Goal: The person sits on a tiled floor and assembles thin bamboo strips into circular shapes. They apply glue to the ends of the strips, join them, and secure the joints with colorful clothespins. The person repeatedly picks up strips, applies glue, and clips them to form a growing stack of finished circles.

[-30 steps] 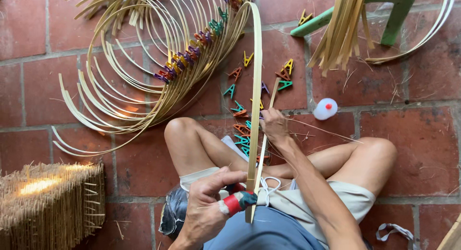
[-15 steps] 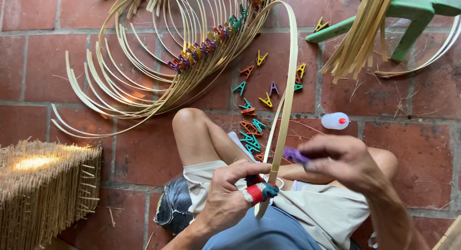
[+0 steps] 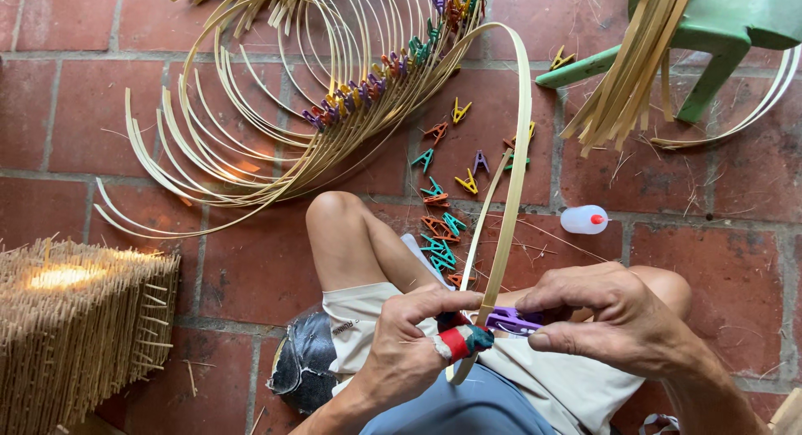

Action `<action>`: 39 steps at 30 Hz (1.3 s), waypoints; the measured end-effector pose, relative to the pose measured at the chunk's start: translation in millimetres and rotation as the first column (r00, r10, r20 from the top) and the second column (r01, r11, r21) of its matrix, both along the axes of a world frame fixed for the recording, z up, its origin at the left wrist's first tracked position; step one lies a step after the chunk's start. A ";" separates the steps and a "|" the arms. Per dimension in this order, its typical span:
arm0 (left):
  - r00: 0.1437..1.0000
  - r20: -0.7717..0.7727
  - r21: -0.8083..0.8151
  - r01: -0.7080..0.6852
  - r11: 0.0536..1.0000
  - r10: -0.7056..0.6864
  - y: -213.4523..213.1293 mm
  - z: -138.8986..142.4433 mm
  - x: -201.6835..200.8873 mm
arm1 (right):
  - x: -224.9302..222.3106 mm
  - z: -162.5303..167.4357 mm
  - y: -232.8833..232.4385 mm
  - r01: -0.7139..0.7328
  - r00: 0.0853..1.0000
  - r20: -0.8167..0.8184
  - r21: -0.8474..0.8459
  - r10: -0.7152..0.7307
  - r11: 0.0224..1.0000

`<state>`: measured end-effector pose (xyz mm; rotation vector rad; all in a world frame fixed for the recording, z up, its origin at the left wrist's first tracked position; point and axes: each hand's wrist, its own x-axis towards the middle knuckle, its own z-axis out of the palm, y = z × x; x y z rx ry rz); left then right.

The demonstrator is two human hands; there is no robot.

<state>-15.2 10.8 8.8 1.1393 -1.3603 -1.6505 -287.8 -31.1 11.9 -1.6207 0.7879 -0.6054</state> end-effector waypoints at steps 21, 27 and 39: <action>0.997 0.036 0.027 -0.070 0.997 0.069 -8.9 -10.2 4.7 | 83.3 -291.6 -148.3 0.058 0.538 -0.720 -0.487 -0.438 0.871; 0.998 0.013 0.038 -0.063 0.997 0.063 -10.9 -8.9 5.0 | 69.6 -251.7 -149.8 0.491 0.742 -0.506 -0.038 -0.440 0.871; 0.999 -0.040 0.026 -0.004 1.000 0.005 1.8 2.7 -0.4 | 74.0 106.0 -78.6 -0.185 0.969 -0.210 -0.277 0.128 0.943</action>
